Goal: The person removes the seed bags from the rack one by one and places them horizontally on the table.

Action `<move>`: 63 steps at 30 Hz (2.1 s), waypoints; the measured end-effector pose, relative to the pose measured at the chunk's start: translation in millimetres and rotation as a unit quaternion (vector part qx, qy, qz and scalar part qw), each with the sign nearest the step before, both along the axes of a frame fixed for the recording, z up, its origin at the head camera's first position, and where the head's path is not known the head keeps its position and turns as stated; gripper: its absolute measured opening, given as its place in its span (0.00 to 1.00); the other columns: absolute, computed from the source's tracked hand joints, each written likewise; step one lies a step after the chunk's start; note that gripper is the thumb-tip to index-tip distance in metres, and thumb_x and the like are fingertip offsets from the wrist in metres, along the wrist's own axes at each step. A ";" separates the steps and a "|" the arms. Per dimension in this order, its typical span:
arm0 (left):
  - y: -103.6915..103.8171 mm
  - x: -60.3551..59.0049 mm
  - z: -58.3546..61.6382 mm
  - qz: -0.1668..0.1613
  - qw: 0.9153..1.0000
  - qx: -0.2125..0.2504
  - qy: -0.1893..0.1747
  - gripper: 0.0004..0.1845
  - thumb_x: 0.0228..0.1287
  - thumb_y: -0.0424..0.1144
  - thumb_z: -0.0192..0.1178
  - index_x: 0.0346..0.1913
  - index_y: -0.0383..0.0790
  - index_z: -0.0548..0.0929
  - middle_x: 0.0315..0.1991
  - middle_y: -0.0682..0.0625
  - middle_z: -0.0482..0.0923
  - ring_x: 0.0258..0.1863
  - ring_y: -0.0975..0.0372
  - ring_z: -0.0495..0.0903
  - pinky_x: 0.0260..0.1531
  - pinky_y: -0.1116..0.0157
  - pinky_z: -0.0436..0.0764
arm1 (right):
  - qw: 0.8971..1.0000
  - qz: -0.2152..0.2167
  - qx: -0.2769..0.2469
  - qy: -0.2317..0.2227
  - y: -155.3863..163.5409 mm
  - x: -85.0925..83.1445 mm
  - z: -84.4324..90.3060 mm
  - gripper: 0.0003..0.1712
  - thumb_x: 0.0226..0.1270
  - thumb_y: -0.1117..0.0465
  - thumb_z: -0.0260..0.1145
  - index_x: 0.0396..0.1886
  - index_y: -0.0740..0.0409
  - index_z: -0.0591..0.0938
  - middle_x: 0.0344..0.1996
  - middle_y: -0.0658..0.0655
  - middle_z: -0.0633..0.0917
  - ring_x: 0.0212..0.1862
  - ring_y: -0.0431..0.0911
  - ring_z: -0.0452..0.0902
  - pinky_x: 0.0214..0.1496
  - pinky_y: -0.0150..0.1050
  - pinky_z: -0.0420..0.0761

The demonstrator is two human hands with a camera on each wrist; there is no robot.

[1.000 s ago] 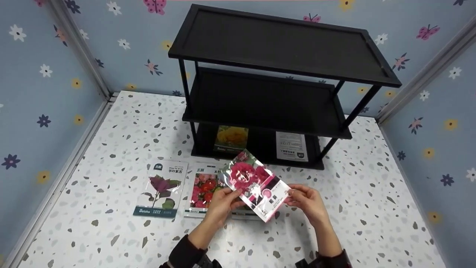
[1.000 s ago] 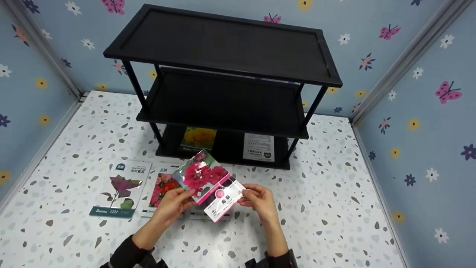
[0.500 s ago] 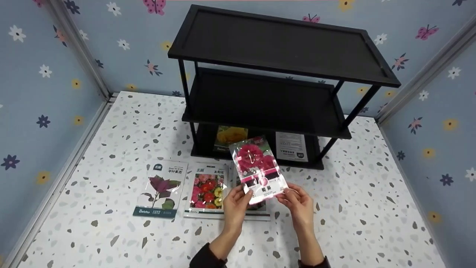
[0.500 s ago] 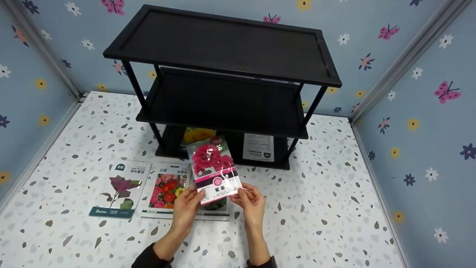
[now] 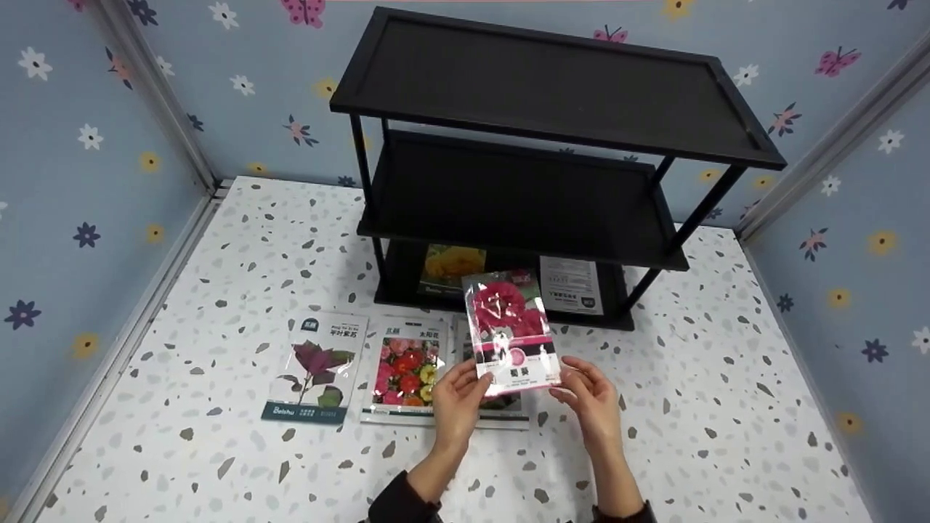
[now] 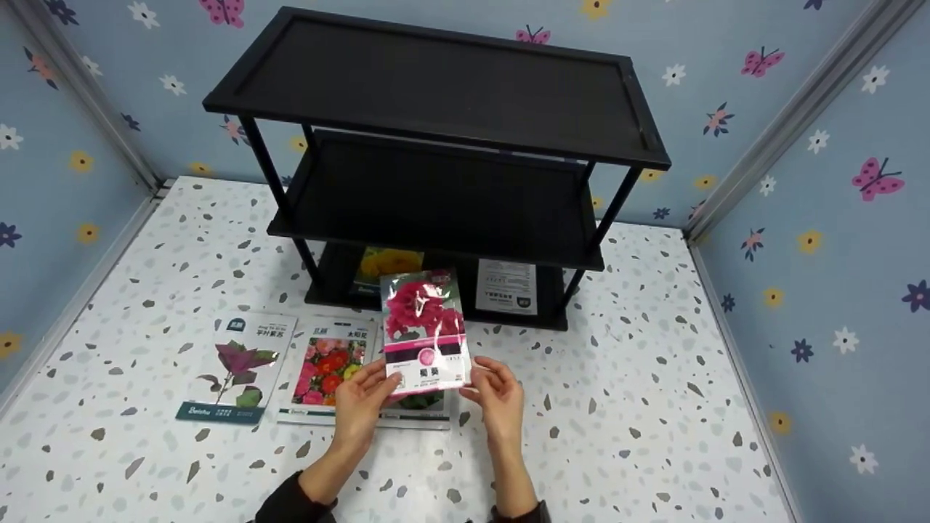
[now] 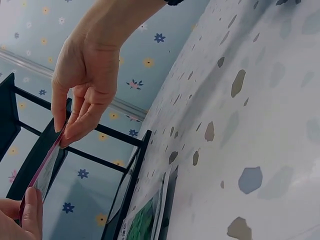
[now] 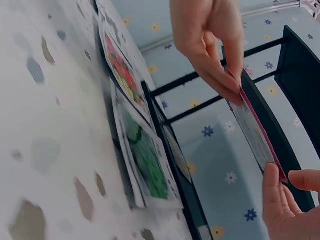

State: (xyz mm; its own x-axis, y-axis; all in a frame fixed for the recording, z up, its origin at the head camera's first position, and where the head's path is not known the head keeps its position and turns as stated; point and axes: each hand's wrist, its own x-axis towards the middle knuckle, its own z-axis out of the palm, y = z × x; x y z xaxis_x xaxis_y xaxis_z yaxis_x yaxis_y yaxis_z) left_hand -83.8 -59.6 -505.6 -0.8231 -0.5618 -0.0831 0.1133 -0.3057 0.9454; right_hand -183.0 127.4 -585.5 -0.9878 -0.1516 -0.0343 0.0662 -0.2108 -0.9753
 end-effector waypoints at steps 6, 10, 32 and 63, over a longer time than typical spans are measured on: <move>4.2 2.3 2.4 -0.023 1.000 0.004 0.010 0.17 0.49 0.22 0.60 0.44 0.17 0.72 0.32 0.35 0.78 0.28 0.57 0.79 0.26 0.68 0.80 | 0.996 0.003 0.092 0.020 16.1 -12.4 -5.0 0.19 0.54 0.56 0.66 0.43 0.63 0.78 0.35 0.66 0.80 0.33 0.55 0.78 0.28 0.41 0.80; 8.9 1.6 2.0 -0.034 0.999 -0.021 0.021 0.17 0.49 0.21 0.60 0.43 0.15 0.72 0.33 0.33 0.78 0.30 0.52 0.80 0.28 0.69 0.80 | 0.990 -0.011 0.135 0.027 20.1 -11.7 -6.7 0.17 0.52 0.56 0.68 0.39 0.62 0.80 0.33 0.64 0.81 0.27 0.52 0.77 0.21 0.37 0.79; 21.3 -25.3 -0.7 -0.200 0.931 -0.302 -0.049 0.11 0.51 0.25 0.60 0.37 0.20 0.77 0.18 0.46 0.77 0.12 0.59 0.76 0.13 0.71 0.76 | 0.954 -0.089 0.282 0.054 48.8 7.0 23.1 0.10 0.53 0.63 0.67 0.33 0.64 0.82 0.24 0.57 0.82 0.22 0.42 0.76 0.22 0.31 0.78; 56.0 -39.7 -26.2 -0.167 0.847 -0.489 -0.123 0.13 0.44 0.28 0.65 0.13 0.36 0.70 0.14 0.49 0.70 0.15 0.59 0.71 0.14 0.67 0.70 | 0.890 -0.048 0.453 -0.020 50.0 17.0 61.1 0.09 0.52 0.68 0.64 0.33 0.70 0.82 0.20 0.56 0.82 0.20 0.40 0.74 0.21 0.29 0.72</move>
State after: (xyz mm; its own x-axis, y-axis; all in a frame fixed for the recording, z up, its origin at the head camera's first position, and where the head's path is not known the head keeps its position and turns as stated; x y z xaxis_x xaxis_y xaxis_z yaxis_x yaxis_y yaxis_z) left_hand -123.5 -3.5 -531.7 -0.9750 -0.2007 0.0958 -0.0626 0.6612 0.7476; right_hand -166.0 177.3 -524.4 -0.9901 0.0412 -0.1341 0.1282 0.6538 -0.7457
